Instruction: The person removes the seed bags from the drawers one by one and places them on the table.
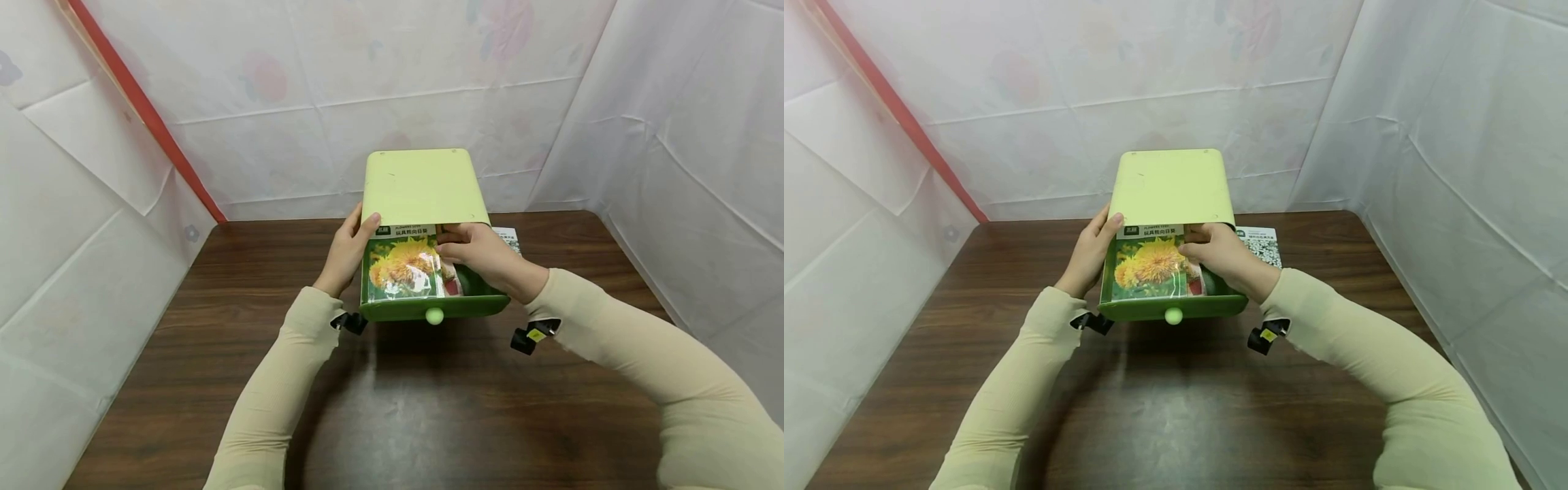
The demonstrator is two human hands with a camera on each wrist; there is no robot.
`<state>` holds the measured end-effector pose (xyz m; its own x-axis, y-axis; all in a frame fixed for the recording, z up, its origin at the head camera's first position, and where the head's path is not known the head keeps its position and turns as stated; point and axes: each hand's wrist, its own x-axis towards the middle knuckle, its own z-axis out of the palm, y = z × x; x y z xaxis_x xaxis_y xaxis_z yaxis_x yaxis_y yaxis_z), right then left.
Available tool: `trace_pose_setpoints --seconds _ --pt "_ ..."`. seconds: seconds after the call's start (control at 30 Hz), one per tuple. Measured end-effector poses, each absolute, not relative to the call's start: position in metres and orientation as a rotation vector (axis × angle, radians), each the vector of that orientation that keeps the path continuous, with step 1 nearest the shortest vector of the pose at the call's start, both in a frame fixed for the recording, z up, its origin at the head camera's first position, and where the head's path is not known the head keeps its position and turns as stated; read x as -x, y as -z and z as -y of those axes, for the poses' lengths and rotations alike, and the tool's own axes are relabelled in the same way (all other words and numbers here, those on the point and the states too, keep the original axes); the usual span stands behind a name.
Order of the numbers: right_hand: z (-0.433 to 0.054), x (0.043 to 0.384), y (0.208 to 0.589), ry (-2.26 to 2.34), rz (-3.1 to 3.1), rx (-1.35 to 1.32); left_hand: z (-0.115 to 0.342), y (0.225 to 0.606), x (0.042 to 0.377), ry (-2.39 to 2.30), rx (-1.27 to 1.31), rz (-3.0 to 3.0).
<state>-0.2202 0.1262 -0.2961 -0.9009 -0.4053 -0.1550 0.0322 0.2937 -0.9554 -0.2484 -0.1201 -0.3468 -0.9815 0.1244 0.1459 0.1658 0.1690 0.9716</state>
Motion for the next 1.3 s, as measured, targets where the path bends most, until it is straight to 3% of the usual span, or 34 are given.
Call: trace_pose_setpoints --seconds 0.4,0.8,1.3 --pt "-0.121 0.219 0.293 1.588 -1.993 0.208 0.119 0.346 0.247 1.998 0.294 2.371" --pt "-0.119 0.220 0.298 1.361 -2.066 0.361 0.121 0.347 0.246 1.975 0.271 2.400" --pt "-0.128 0.220 0.287 1.469 -2.054 0.237 0.123 0.348 0.246 2.014 0.278 2.375"
